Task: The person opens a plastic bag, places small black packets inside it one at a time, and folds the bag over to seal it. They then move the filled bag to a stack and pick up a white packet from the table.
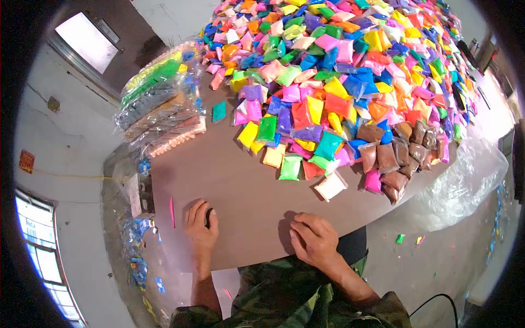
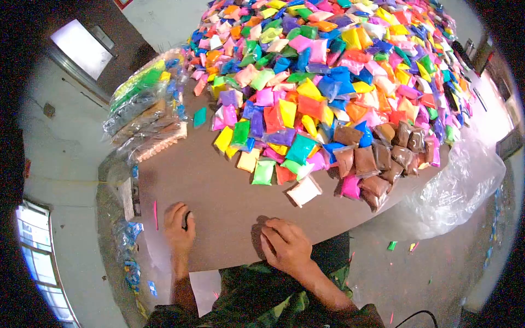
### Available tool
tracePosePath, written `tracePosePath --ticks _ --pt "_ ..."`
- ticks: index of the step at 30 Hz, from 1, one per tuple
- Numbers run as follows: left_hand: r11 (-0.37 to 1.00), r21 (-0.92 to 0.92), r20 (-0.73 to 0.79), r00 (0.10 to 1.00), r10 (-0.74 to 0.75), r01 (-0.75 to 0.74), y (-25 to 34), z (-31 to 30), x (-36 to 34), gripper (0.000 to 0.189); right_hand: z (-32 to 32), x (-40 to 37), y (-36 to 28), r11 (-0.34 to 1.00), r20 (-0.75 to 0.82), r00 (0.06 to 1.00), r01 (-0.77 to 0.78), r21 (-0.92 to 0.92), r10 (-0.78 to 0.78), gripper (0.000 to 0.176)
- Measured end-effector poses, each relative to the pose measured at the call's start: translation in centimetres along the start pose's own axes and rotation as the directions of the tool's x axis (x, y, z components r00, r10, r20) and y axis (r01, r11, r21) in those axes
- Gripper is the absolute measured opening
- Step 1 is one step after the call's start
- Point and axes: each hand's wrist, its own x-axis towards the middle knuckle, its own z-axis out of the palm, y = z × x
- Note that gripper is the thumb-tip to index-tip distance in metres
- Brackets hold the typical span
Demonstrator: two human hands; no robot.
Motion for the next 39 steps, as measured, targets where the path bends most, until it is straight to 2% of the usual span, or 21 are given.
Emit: tracePosePath --ticks 5,17,20,27,34,39 --pt "0.998 0.006 -0.035 0.998 0.06 -0.059 -1.1 0.9 -0.2 0.023 0.0 0.1 -0.1 1.0 -0.014 1.0 0.009 -0.006 -0.009 0.02" --pt "0.999 0.04 -0.036 0.999 0.034 -0.032 -0.5 1.0 -0.2 0.024 0.2 -0.3 0.4 0.999 -0.005 0.999 0.037 -0.033 -0.037 0.02" --pt "0.999 -0.034 -0.038 0.999 -0.022 0.021 2.1 1.0 0.2 0.022 0.0 -0.1 0.2 0.999 -0.019 0.999 0.039 -0.021 -0.039 0.021" --pt "0.969 -0.233 0.057 0.994 0.091 -0.075 7.7 2.1 1.0 0.028 0.4 -0.5 0.6 0.997 -0.038 0.997 0.068 -0.035 -0.069 0.02" --pt "0.927 -0.29 0.05 0.964 0.263 -0.238 11.5 4.8 2.9 0.035 0.3 -0.9 0.7 0.997 -0.037 0.997 0.067 -0.039 -0.069 0.022" --pt "0.924 -0.287 0.037 0.961 0.274 -0.253 14.7 5.6 5.7 0.043 0.1 -0.4 0.4 0.996 -0.056 0.996 0.073 -0.053 -0.076 0.019"
